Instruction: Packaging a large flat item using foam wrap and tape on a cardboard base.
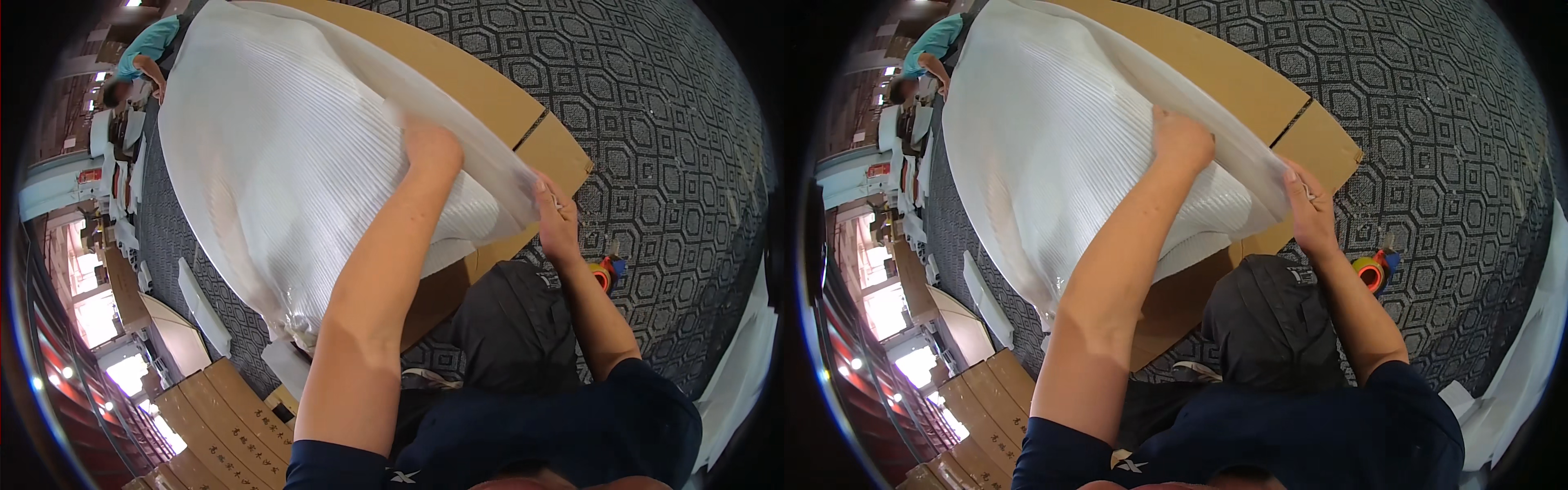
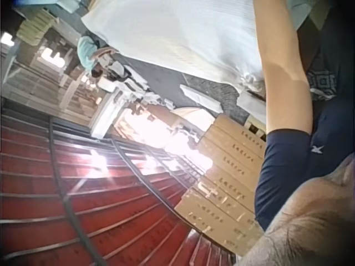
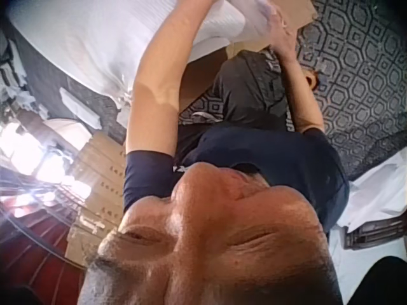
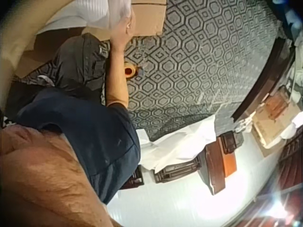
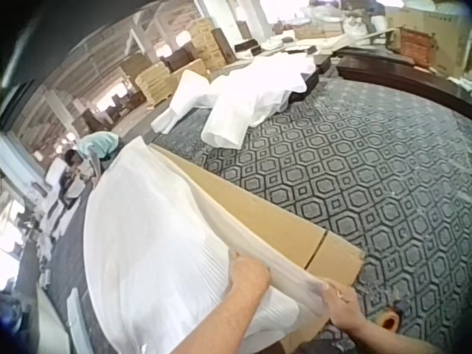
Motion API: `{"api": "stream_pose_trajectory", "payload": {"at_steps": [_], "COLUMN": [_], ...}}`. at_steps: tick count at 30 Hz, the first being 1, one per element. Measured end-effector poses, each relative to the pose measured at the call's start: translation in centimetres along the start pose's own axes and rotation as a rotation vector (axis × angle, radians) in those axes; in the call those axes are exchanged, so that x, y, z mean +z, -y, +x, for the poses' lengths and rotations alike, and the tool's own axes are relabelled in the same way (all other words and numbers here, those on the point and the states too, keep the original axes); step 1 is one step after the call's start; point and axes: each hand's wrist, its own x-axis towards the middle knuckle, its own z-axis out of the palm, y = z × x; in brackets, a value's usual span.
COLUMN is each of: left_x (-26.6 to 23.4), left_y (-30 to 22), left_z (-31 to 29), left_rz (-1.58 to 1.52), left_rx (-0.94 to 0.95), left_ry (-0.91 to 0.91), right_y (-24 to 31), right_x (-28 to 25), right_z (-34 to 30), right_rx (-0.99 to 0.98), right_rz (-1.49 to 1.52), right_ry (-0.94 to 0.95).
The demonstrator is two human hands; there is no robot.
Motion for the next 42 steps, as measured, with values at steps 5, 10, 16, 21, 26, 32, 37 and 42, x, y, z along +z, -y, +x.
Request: {"api": "stream_pose_trajectory", "payload": {"at_steps": [5,10,16,21,26,32,37,42], "left_x": [3.4,4.8,4.8,6.4,4.5,9.4,14.2,15.6], "left_y": [-4.2,-7.1,-4.3,-6.6,-3.3,2.4,-0.4,-3.7], "left_z": [1.1,-0.7,-2.2,-8.7,-15.8,-18.2,-12.5,-10.8], "left_rz": [0.011,0.217,0.07,-0.046,-0.461,-0.541,-0.22,0.051], "left_rx": [0.028,0.056,0.228,0.346,0.41,0.429,0.529,0.368], "left_ry": [-0.198,-0.06,-0.199,-0.292,-0.696,-0.941,-0.814,-0.818], "right_y": [0.2,0.2,2.5,2.2,1.7,2.7,2.5,2.7], "right_x": [-0.5,-1.4,1.7,0.7,-0.4,0.3,1.5,2.9], "right_z": [2.5,3.4,0.4,-0.2,-0.3,-0.4,-1.5,-1.8], "right_rx": [0.193,0.207,-0.066,0.026,0.045,-0.019,-0.024,-0.079], "right_rz": [0.354,0.423,-0.06,-0.016,-0.055,-0.145,-0.182,-0.255], "right_ry": [-0.135,0.052,0.478,0.511,0.446,0.43,0.514,0.612]}}
